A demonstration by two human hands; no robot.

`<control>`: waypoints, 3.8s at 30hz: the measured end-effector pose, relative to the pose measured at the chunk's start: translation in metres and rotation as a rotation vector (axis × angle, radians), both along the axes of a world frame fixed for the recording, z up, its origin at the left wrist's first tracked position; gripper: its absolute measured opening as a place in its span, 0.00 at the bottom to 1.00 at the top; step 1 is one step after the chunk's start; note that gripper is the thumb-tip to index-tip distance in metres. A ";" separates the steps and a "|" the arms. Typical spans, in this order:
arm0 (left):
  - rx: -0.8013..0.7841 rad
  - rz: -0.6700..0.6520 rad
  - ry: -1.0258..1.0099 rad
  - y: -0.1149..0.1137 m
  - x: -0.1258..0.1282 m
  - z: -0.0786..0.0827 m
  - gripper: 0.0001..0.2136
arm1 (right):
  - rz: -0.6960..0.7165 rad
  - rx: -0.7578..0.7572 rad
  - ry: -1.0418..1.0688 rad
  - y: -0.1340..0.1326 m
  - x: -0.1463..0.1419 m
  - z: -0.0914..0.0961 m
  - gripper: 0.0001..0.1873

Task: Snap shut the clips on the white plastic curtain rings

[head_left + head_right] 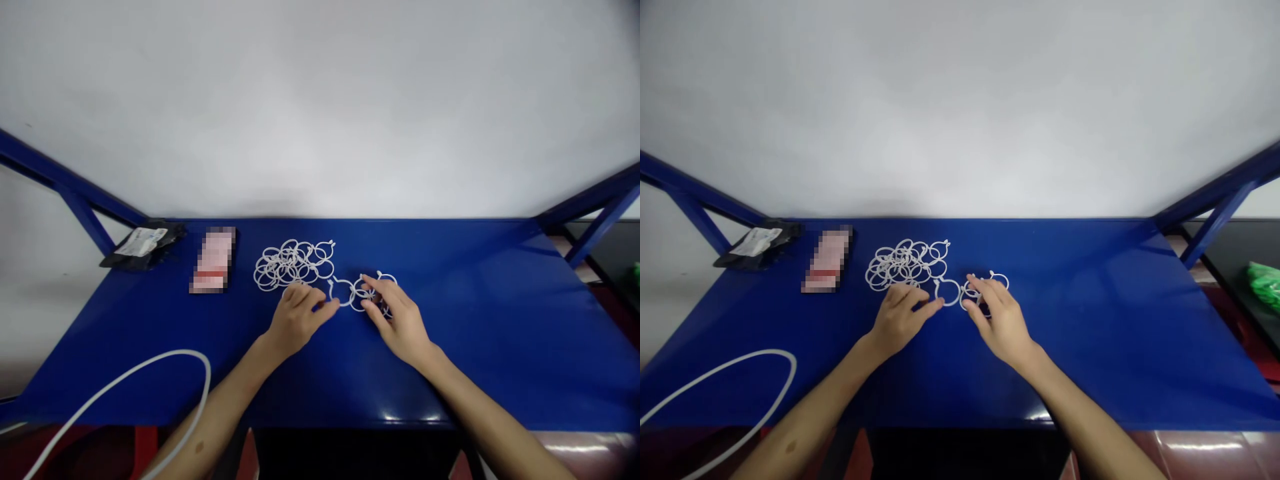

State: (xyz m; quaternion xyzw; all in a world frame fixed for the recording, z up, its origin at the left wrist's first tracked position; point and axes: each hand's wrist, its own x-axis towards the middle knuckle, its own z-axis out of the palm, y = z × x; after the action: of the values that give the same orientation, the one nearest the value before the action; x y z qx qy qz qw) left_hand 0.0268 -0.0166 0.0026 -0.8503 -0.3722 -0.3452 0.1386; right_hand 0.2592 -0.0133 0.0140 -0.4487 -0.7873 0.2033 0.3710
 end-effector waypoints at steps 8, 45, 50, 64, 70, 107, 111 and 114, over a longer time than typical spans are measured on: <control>-0.201 -0.143 -0.228 -0.013 0.015 -0.003 0.08 | 0.029 -0.301 0.272 -0.006 -0.008 -0.002 0.10; -0.245 0.490 0.046 0.015 -0.033 -0.002 0.08 | -0.136 0.152 -0.218 0.011 0.011 -0.005 0.15; -0.029 0.251 -0.009 -0.003 -0.009 0.005 0.01 | 0.012 0.061 -0.037 -0.001 -0.002 0.001 0.14; -0.344 -0.066 -0.482 -0.018 0.016 0.006 0.13 | 0.111 -0.330 0.362 -0.011 -0.010 0.000 0.08; -0.675 -0.114 -0.621 -0.016 0.011 0.010 0.11 | 0.241 -0.402 0.359 -0.015 -0.012 -0.004 0.07; -0.214 0.317 0.123 0.007 -0.009 -0.002 0.05 | -0.065 0.176 -0.188 0.009 0.011 -0.002 0.12; -0.250 0.304 0.145 0.008 -0.009 -0.006 0.09 | -0.017 0.161 -0.172 0.007 0.004 -0.003 0.11; -0.178 0.259 0.101 0.008 -0.008 -0.009 0.04 | 0.001 0.172 -0.159 0.007 0.002 -0.002 0.11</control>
State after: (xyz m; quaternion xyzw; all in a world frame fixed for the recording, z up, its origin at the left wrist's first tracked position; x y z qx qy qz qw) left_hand 0.0192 -0.0089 -0.0061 -0.8204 -0.5005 -0.2466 0.1246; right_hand 0.2615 -0.0067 0.0120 -0.4293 -0.8291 0.0987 0.3442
